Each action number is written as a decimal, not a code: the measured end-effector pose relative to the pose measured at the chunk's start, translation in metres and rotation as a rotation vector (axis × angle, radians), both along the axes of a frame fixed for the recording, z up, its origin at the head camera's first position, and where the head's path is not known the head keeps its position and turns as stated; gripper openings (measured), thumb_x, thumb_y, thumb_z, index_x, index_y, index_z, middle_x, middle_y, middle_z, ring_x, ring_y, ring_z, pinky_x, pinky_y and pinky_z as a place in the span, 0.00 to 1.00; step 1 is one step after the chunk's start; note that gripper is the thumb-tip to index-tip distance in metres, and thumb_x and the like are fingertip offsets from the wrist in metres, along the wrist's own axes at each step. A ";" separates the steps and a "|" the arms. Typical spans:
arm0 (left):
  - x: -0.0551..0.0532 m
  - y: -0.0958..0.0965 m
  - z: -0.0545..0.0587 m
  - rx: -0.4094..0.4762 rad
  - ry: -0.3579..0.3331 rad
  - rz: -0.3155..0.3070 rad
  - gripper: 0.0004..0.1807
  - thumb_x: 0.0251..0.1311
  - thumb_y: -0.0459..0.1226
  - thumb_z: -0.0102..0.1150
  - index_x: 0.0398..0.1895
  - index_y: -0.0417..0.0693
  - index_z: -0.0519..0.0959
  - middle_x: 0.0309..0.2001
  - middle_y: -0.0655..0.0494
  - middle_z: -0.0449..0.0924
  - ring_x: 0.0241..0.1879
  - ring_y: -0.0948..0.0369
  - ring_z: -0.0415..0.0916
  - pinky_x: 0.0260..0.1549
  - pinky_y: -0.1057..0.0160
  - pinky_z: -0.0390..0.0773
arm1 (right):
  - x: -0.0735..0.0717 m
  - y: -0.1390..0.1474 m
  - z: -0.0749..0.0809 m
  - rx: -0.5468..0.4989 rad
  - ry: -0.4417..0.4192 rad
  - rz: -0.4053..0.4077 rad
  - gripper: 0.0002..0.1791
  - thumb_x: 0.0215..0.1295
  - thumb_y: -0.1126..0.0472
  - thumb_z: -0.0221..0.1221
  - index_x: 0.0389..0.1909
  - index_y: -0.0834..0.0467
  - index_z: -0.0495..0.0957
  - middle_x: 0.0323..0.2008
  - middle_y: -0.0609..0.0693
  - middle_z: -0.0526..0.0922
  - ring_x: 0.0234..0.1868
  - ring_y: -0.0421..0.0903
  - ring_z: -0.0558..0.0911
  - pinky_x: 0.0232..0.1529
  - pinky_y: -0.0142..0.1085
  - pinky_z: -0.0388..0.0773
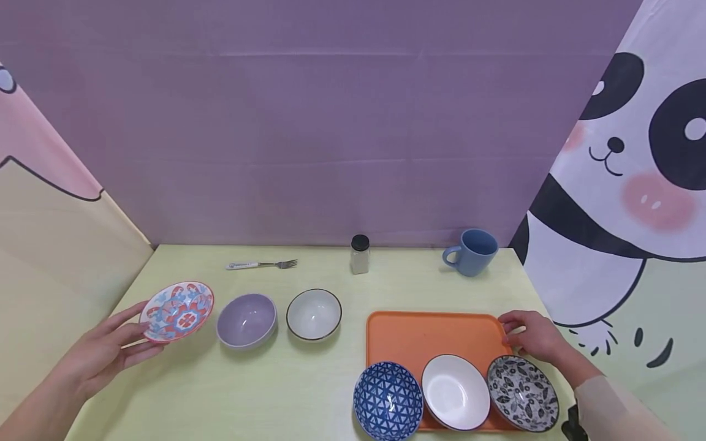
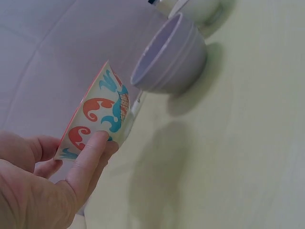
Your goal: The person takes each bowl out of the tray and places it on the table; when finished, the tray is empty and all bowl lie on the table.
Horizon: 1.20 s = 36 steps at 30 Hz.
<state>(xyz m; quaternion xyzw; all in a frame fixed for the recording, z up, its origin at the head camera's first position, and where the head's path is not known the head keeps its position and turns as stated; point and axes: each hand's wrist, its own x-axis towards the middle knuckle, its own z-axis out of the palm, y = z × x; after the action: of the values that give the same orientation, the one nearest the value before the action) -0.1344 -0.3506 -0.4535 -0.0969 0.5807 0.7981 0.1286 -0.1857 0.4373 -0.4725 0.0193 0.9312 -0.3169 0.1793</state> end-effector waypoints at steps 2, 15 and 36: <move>0.002 -0.003 -0.005 -0.001 -0.015 0.005 0.24 0.76 0.29 0.49 0.55 0.74 0.79 0.45 0.52 0.86 0.43 0.49 0.89 0.47 0.51 0.87 | -0.001 0.001 -0.001 -0.001 -0.001 0.000 0.25 0.65 0.67 0.64 0.62 0.70 0.74 0.47 0.60 0.83 0.40 0.49 0.84 0.37 0.44 0.89; 0.016 -0.010 -0.033 -0.031 -0.054 0.020 0.26 0.77 0.29 0.48 0.48 0.77 0.83 0.42 0.50 0.86 0.40 0.51 0.89 0.45 0.53 0.88 | -0.002 0.003 -0.005 -0.006 0.000 -0.007 0.26 0.66 0.66 0.64 0.63 0.69 0.73 0.48 0.61 0.82 0.41 0.50 0.85 0.38 0.45 0.89; 0.016 -0.012 -0.048 -0.184 -0.063 0.031 0.34 0.78 0.33 0.49 0.81 0.57 0.50 0.44 0.56 0.85 0.42 0.54 0.89 0.48 0.53 0.87 | -0.001 0.002 -0.007 0.010 0.015 -0.006 0.25 0.66 0.67 0.64 0.63 0.68 0.73 0.48 0.60 0.82 0.40 0.49 0.83 0.37 0.43 0.89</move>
<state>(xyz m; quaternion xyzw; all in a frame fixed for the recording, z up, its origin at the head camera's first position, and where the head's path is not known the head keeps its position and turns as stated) -0.1181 -0.3621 -0.5011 -0.1423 0.6457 0.7397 0.1251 -0.1869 0.4397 -0.4796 0.0207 0.9340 -0.3128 0.1712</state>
